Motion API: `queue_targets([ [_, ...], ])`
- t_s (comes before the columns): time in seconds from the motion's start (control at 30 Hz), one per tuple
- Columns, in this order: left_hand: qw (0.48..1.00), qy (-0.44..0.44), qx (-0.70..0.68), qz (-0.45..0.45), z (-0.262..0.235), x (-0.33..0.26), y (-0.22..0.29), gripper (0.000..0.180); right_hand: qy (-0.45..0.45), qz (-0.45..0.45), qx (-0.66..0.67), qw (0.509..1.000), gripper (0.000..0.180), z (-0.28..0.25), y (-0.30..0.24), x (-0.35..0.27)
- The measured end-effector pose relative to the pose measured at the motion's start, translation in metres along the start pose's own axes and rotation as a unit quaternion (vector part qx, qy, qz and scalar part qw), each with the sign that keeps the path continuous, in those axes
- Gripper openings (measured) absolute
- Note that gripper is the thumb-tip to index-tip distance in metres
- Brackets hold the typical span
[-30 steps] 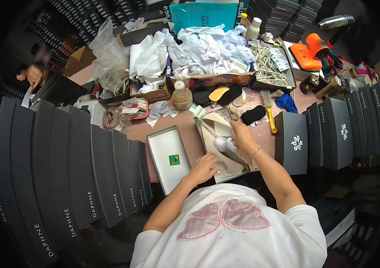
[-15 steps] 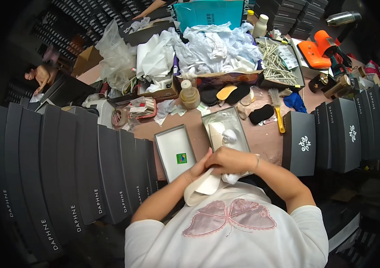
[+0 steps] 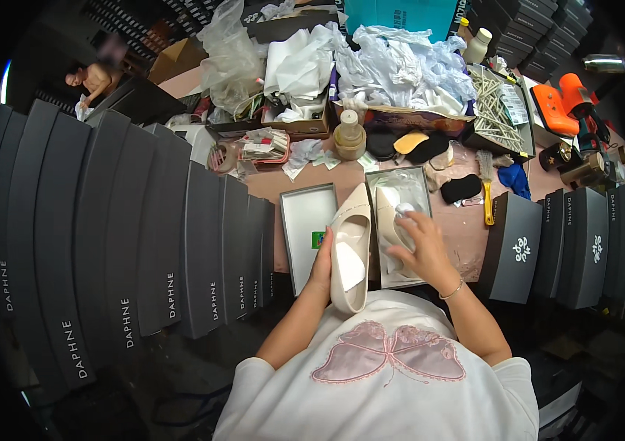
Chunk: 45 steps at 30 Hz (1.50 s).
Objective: Inspecting and wrapping shoes before placing them into shoe boxes.
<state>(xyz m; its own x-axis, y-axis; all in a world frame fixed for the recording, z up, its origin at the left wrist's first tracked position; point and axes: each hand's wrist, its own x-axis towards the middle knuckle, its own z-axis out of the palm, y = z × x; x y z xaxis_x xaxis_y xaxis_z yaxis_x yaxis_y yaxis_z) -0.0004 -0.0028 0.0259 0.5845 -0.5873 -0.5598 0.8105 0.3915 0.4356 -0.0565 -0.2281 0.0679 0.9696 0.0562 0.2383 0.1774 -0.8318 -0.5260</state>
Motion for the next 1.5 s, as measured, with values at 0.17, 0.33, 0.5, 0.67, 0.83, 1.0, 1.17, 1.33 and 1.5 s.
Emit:
queue_targets([
  [0.17, 0.998, -0.013, -0.001, 0.053, 0.015, 0.001, -0.014, 0.076, -0.167, -0.008, 0.104, 0.980, 0.051, 0.029, -0.044, 0.013],
  [0.33, 0.997, 0.019, 0.017, 0.073, 0.014, 0.000, -0.029, 0.072, -0.062, 0.206, 0.353, 0.911, 0.027, 0.051, -0.028, 0.007],
  [0.5, 0.992, 0.051, 0.007, 0.118, 0.020, -0.003, -0.038, 0.064, -0.070, 0.177, 0.170, 0.967, 0.027, 0.065, -0.029, 0.023],
  [0.67, 0.997, 0.027, -0.018, 0.063, 0.008, -0.003, -0.042, 0.068, -0.084, 0.028, 0.084, 0.993, 0.031, 0.044, -0.039, 0.002],
  [0.83, 0.998, 0.048, -0.028, 0.037, 0.010, -0.004, -0.052, 0.057, -0.152, 0.080, 0.069, 0.983, 0.028, 0.063, -0.013, 0.020],
  [1.0, 0.997, 0.061, 0.041, 0.002, 0.001, -0.008, -0.032, 0.057, -0.042, 0.203, 0.141, 0.968, 0.033, 0.051, 0.032, 0.008],
  [1.17, 0.982, 0.123, 0.117, 0.077, -0.016, 0.003, -0.023, 0.056, -0.018, 0.178, 0.155, 0.972, 0.047, 0.094, 0.079, -0.018],
  [1.33, 0.983, 0.162, 0.061, 0.061, -0.019, 0.013, -0.031, 0.042, -0.059, 0.155, 0.153, 0.974, 0.050, 0.082, 0.080, -0.034],
  [1.5, 0.988, 0.141, 0.048, 0.029, -0.009, 0.016, -0.030, 0.043, -0.120, 0.271, 0.199, 0.934, 0.047, 0.115, 0.105, -0.031],
])
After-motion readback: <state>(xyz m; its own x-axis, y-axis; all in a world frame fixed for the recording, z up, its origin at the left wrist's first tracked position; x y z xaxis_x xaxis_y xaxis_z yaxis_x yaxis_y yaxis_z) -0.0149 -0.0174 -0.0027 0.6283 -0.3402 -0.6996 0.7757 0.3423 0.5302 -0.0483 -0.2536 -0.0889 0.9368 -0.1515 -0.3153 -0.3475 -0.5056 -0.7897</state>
